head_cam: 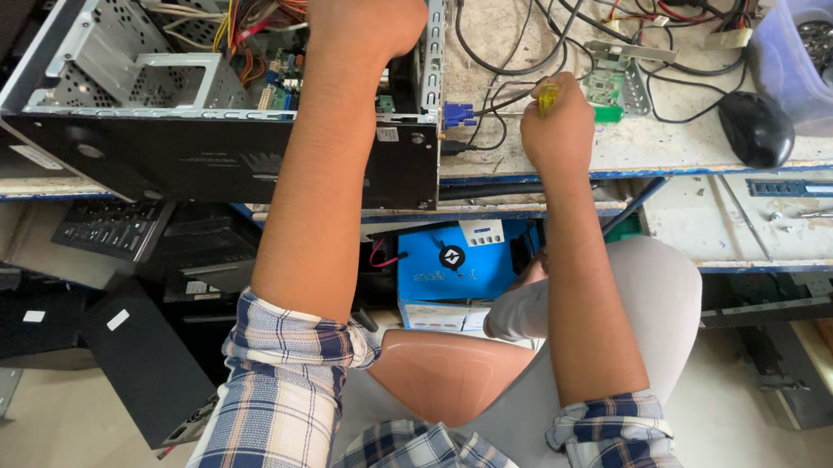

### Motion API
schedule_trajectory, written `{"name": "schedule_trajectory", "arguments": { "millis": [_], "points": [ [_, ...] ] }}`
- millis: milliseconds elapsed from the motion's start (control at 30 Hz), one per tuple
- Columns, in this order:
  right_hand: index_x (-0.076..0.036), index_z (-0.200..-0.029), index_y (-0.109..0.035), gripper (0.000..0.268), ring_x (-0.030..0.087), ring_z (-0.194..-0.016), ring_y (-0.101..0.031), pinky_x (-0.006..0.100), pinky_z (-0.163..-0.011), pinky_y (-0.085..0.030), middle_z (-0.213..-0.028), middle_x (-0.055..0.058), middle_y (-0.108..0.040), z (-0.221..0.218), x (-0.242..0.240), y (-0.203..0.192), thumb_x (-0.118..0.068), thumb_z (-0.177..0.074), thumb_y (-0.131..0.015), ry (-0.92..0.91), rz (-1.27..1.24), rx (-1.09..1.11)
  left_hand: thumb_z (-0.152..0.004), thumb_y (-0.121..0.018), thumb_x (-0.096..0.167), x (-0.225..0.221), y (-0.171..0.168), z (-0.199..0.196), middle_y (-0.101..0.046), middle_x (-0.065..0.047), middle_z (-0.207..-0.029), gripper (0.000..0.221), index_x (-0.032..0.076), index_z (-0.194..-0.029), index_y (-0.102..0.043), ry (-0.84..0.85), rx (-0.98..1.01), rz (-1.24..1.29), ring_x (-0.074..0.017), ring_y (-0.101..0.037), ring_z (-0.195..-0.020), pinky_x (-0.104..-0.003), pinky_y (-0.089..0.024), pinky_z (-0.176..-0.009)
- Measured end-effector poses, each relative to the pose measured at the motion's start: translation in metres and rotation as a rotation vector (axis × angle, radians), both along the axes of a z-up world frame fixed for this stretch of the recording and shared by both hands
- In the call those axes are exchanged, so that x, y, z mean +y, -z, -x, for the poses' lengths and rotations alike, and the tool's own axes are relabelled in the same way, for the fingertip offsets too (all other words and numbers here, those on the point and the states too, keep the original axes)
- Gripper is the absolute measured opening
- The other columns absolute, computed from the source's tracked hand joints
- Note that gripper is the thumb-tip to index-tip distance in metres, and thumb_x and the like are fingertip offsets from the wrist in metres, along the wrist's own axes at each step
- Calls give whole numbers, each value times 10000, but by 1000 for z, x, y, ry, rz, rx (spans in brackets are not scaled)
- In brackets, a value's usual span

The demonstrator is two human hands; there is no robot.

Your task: The person works on an open desktop PC case, using a green screwdriver to remove screws from the motherboard area and a yellow screwdriver to remove screws from the rear I/O panel. They then remove a fan and handle internal cables.

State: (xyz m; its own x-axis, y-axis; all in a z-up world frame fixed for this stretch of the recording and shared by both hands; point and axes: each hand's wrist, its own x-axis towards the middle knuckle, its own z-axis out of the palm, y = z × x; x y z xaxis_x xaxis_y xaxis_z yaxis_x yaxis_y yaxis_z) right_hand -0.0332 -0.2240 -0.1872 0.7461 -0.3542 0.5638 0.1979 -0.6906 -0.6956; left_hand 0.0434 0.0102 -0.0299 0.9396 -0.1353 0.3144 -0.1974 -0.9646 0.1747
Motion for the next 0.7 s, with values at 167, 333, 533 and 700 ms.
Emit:
{"name": "schedule_trajectory", "arguments": {
  "millis": [167, 333, 533, 700],
  "points": [
    [-43, -977, -619, 167, 369, -863, -697, 435, -772, -550, -907, 179, -719, 6, 4, -10, -32, -875, -750, -36, -80, -32, -845, -611, 260, 9, 5, -3, -744, -223, -973, 285, 59, -966, -773, -36, -232, 22, -409, -727, -905, -523, -576, -746],
    [-49, -1003, -617, 152, 183, -804, -676, 333, -712, -560, -898, 79, -706, 16, 5, -34, 31, -938, -728, -135, -181, -268, -830, -684, 268, 14, 5, -10, -748, -196, -840, 225, 65, -879, -768, -65, -440, 29, -415, -733, -778, -542, -579, -644],
    [-103, -1076, -557, 183, 58, -524, -407, 241, -398, -307, -834, 11, -577, 58, -10, -87, 30, -1010, -664, -543, -848, -276, -845, -710, 209, 29, 3, -10, -725, -148, -750, 169, 43, -840, -740, 70, -841, 188, -387, -720, -718, -494, -581, -589],
    [-79, -1096, -518, 162, 84, -447, -373, 237, -375, -290, -746, 53, -542, 79, -17, -103, -35, -1148, -665, -594, -936, -483, -986, -616, 162, 71, -13, 13, -696, -145, -767, 199, -17, -912, -666, 185, -539, 534, -314, -679, -708, -432, -521, -674]
  ]
}}
